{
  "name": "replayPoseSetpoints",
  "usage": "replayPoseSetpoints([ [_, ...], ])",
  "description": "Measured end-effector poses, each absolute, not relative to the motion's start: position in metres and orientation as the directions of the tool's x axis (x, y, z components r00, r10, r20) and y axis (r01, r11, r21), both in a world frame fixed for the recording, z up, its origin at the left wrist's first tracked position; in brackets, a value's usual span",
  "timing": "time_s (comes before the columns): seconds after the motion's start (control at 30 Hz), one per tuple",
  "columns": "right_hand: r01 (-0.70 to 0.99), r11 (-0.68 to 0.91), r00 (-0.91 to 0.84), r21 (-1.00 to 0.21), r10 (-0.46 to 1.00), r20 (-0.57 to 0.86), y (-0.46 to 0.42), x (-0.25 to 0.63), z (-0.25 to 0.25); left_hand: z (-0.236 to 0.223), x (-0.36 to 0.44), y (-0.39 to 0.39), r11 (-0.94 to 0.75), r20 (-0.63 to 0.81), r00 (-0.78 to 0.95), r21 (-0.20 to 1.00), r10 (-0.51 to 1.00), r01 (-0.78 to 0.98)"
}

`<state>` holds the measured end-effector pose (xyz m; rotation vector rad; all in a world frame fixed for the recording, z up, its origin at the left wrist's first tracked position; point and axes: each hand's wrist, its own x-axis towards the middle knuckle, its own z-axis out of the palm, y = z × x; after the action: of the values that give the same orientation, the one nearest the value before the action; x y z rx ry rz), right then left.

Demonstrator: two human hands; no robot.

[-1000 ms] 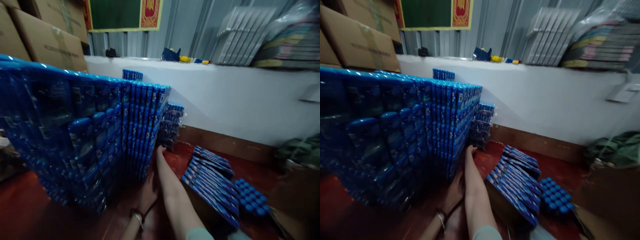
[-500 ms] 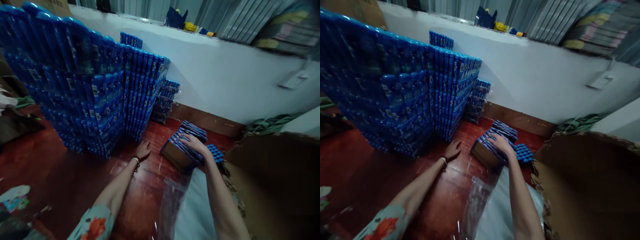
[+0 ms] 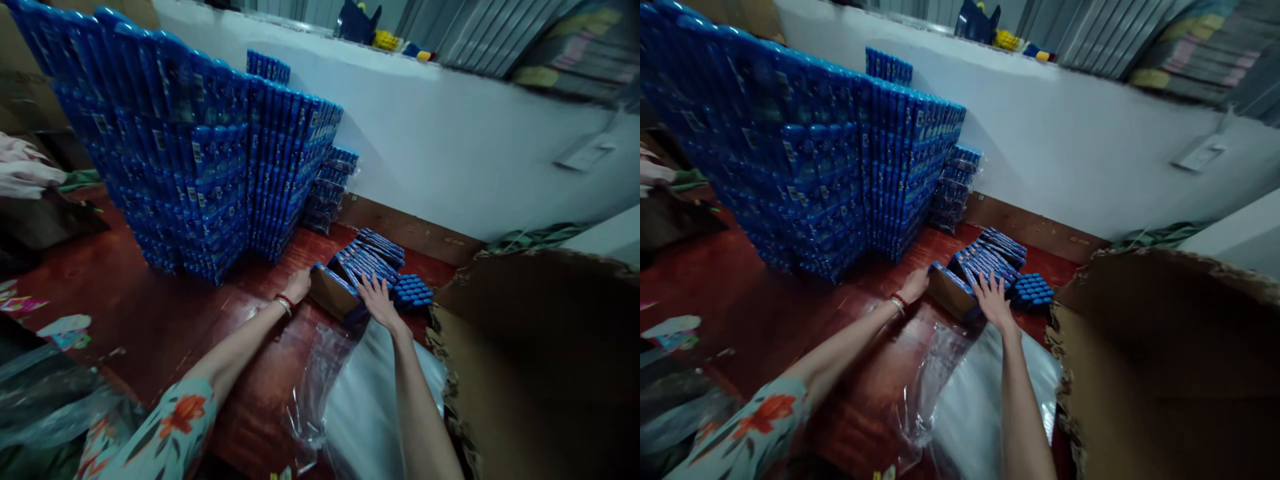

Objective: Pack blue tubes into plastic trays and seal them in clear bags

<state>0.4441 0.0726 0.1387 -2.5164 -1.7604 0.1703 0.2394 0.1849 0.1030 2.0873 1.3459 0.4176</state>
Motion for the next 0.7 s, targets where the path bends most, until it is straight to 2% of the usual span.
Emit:
replayPoseSetpoints([
  [0.1, 0.899, -0.378, 0.371, -0.220, 0.926, -0.075, 0.070, 0.442, 0.139, 0.101, 0.187, 0.166, -0.221, -0.089, 0.337, 0.596, 0.937, 0.772],
  [0.17, 0.877, -0.388, 0.395, -0.284, 0.918, -0.036, 0.067, 0.435, 0.137, 0.100, 0.152, 0.152, -0.174, -0.109, 0.285, 0.575, 0.952, 0.799],
  [0.23, 0.864, -0.381, 0.434, -0.330, 0.895, 0.103, 0.063, 0.422, 0.136, 0.099, 0.121, 0.132, -0.137, -0.128, 0.253, 0.571, 0.959, 0.810],
  [0.3, 0.870, -0.315, 0.444, -0.380, 0.835, 0.324, 0.057, 0.404, 0.135, 0.097, 0.093, 0.108, -0.096, -0.152, 0.222, 0.575, 0.963, 0.812],
  [0.37, 0.883, -0.165, 0.388, -0.440, 0.784, 0.485, 0.049, 0.380, 0.133, 0.094, 0.069, 0.080, -0.044, -0.182, 0.181, 0.578, 0.967, 0.815],
  [0.4, 0.878, -0.070, 0.337, -0.473, 0.793, 0.508, 0.043, 0.366, 0.130, 0.092, 0.058, 0.067, -0.013, -0.203, 0.157, 0.570, 0.966, 0.822],
  [0.47, 0.826, 0.089, 0.207, -0.556, 0.871, 0.446, 0.031, 0.335, 0.121, 0.090, 0.039, 0.044, 0.034, -0.257, 0.114, 0.507, 0.960, 0.861],
  [0.57, 0.749, 0.144, -0.014, -0.647, 0.979, 0.202, 0.009, 0.285, 0.099, 0.090, 0.020, 0.027, 0.001, -0.292, 0.105, 0.341, 0.951, 0.940],
  [0.63, 0.770, 0.122, -0.122, -0.626, 0.992, 0.044, -0.009, 0.253, 0.087, 0.091, 0.013, 0.029, -0.103, -0.239, 0.175, 0.284, 0.955, 0.953],
  [0.7, 0.824, 0.106, -0.162, -0.556, 0.985, -0.052, -0.026, 0.226, 0.081, 0.091, 0.013, 0.039, -0.214, -0.163, 0.268, 0.286, 0.950, 0.934],
])
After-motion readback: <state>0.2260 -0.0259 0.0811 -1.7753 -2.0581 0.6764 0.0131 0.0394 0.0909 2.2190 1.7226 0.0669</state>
